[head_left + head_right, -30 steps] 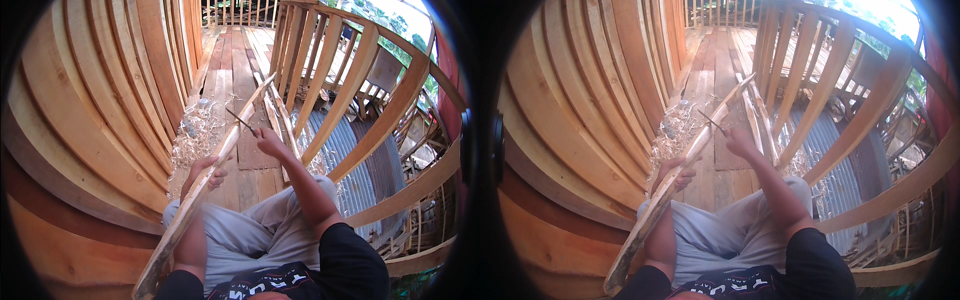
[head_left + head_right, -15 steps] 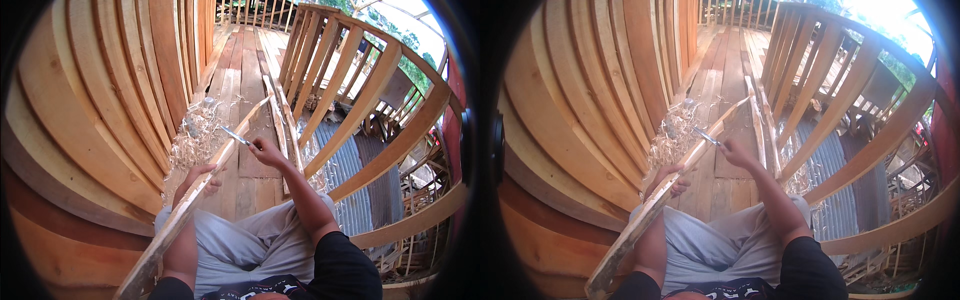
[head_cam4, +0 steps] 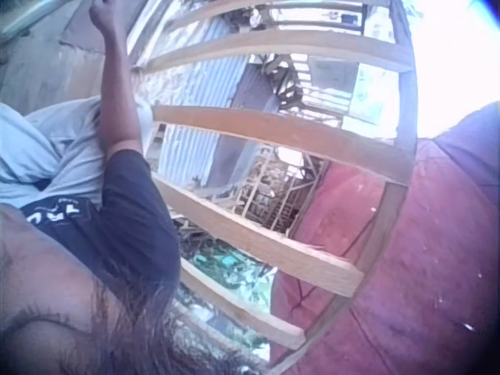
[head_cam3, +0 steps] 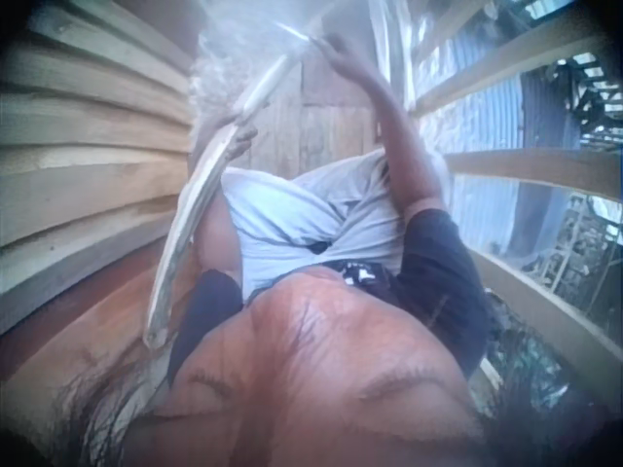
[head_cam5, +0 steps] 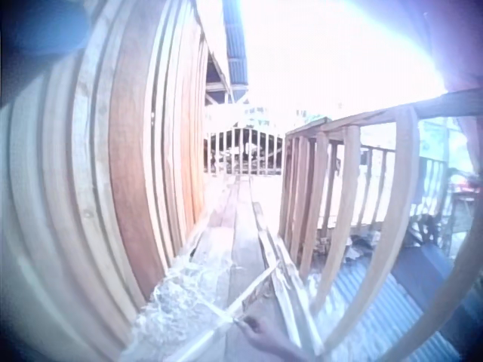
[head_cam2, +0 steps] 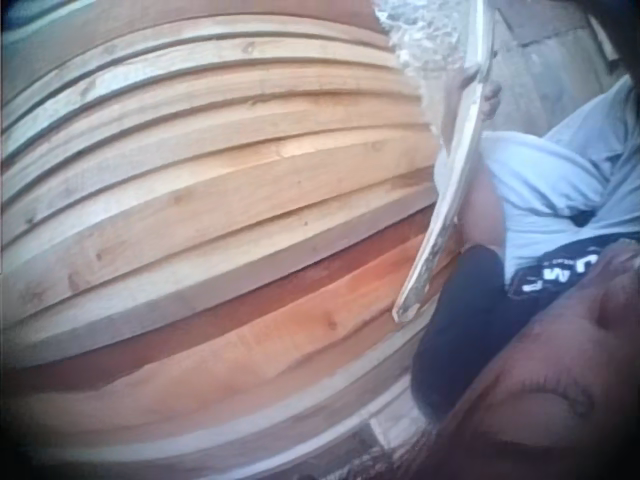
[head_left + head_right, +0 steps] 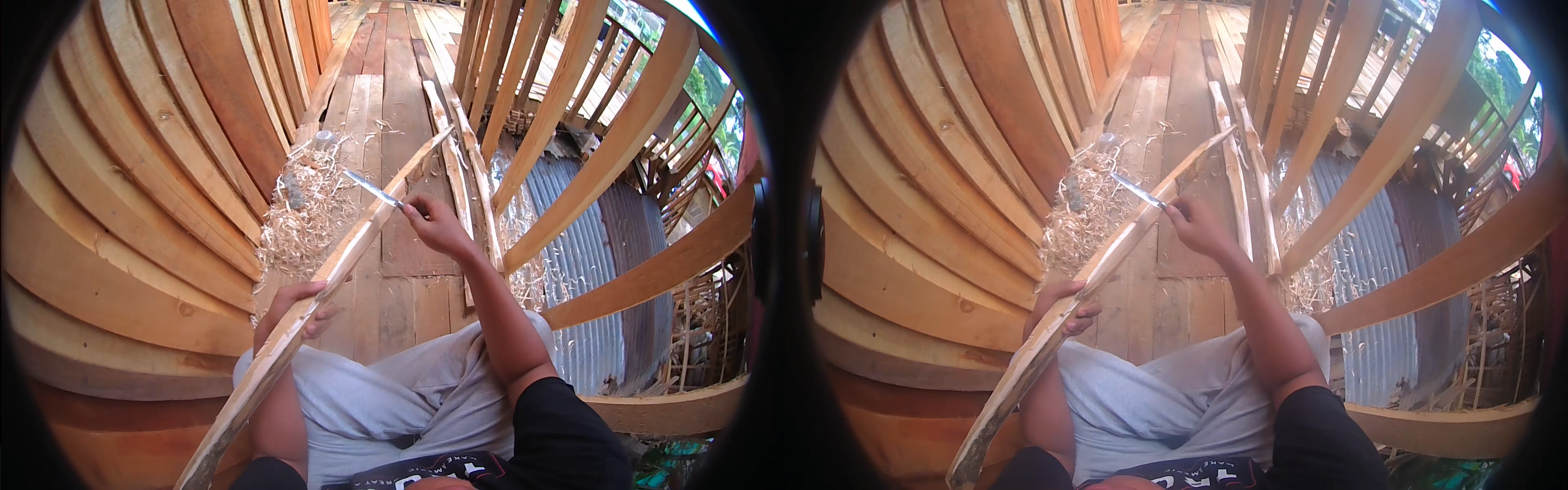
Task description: The person sits on a wooden floor and uses a knife to shave and shape a long, thin piece of wood. They hold the wood with one hand and scrape the surface with the knife, creating wood shavings. The person occasionally pauses to inspect the wood's surface.
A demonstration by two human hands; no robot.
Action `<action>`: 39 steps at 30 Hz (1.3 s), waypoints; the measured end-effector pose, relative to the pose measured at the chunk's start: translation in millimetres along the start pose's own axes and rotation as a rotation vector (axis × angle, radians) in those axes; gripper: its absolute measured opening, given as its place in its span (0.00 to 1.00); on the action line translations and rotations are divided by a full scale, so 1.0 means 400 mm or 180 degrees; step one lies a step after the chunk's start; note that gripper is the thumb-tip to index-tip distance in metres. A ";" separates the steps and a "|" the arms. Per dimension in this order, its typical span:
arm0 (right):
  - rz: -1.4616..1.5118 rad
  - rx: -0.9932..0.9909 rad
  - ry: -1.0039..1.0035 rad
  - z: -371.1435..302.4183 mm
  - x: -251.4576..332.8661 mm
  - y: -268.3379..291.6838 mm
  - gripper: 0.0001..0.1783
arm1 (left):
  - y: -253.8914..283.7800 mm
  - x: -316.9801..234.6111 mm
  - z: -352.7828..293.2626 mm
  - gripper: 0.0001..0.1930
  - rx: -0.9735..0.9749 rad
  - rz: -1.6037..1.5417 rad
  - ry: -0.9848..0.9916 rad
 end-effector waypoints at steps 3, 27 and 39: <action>-0.0076 -0.0025 -0.0012 0.005 -0.022 0.015 0.16 | -0.048 -0.007 -0.023 0.32 -0.0246 0.0077 -0.0136; -0.0057 0.0141 -0.0152 -0.006 0.000 0.022 0.18 | -0.047 0.001 -0.080 0.28 -0.0576 0.0343 -0.0151; 0.0075 0.0180 -0.0331 -0.017 -0.008 0.017 0.19 | 0.013 -0.014 0.000 0.28 -0.0432 0.0358 0.0326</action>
Point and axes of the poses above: each hand's wrist, its own z-axis towards the middle knuckle, its own y-axis out of the back of the hand, x = y × z, the point moved 4 cm from there along z, towards the middle knuckle, and after that the axes turned 10 degrees about x, right-handed, at the moved point
